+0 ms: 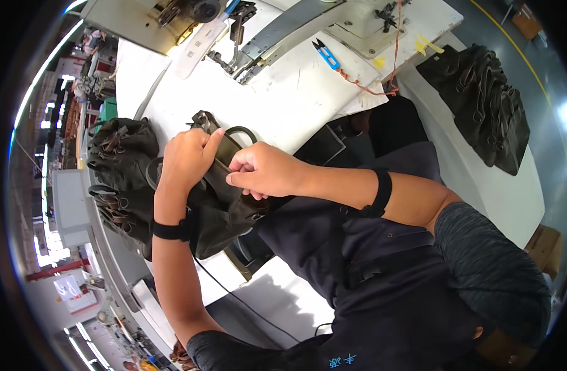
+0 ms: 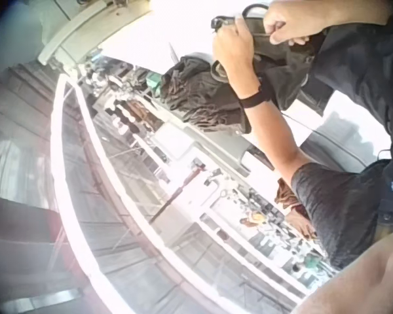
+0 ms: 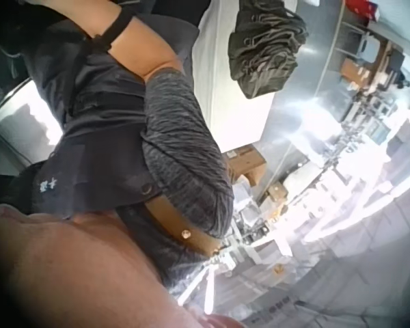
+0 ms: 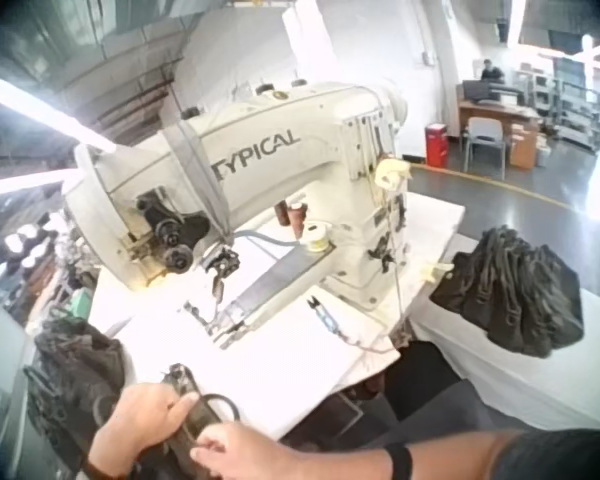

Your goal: Sewing and finishing a canvas bag using an industrial sewing machine.

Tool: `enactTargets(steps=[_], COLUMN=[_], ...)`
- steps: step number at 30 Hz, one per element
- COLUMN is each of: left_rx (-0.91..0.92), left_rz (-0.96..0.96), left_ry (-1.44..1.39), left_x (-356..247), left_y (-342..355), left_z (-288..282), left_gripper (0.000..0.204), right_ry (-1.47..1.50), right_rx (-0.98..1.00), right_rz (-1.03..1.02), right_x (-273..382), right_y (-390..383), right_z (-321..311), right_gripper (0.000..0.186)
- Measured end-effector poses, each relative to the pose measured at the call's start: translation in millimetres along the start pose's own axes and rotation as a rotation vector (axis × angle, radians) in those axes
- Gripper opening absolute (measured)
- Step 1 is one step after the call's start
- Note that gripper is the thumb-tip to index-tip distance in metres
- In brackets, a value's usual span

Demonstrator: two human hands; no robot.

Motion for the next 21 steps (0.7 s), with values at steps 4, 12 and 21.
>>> enactTargets(steps=[4, 12, 21], left_rx=[-0.036, -0.023, -0.09], left_rz=[-0.01, -0.103, 0.001], left_ry=[0.044, -0.04, -0.094], left_x=[2.3, 11.3, 19.1], left_y=[4.1, 9.8, 69.4], left_z=[-3.2, -8.5, -20.8], left_gripper=[0.059, 0.056, 0.052], right_ry=[0.044, 0.036, -0.326], right_rx=[-0.282, -0.41, -0.355], right_rz=[-0.235, -0.243, -0.27], right_x=[28.4, 83.4, 77.6], right_y=[8.0, 53.0, 29.8], right_z=[-61.1, -119.0, -109.7], right_gripper=[0.027, 0.021, 0.029])
Point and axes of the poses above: each hand's wrist, its own y-axis towards the middle knuckle, its own z-axis out of the palm, x = y × z, the point moved 5 cm from there along y, towards the middle knuckle, and after that the axes turned 3 degrees about -x, right-handed, at the moved point
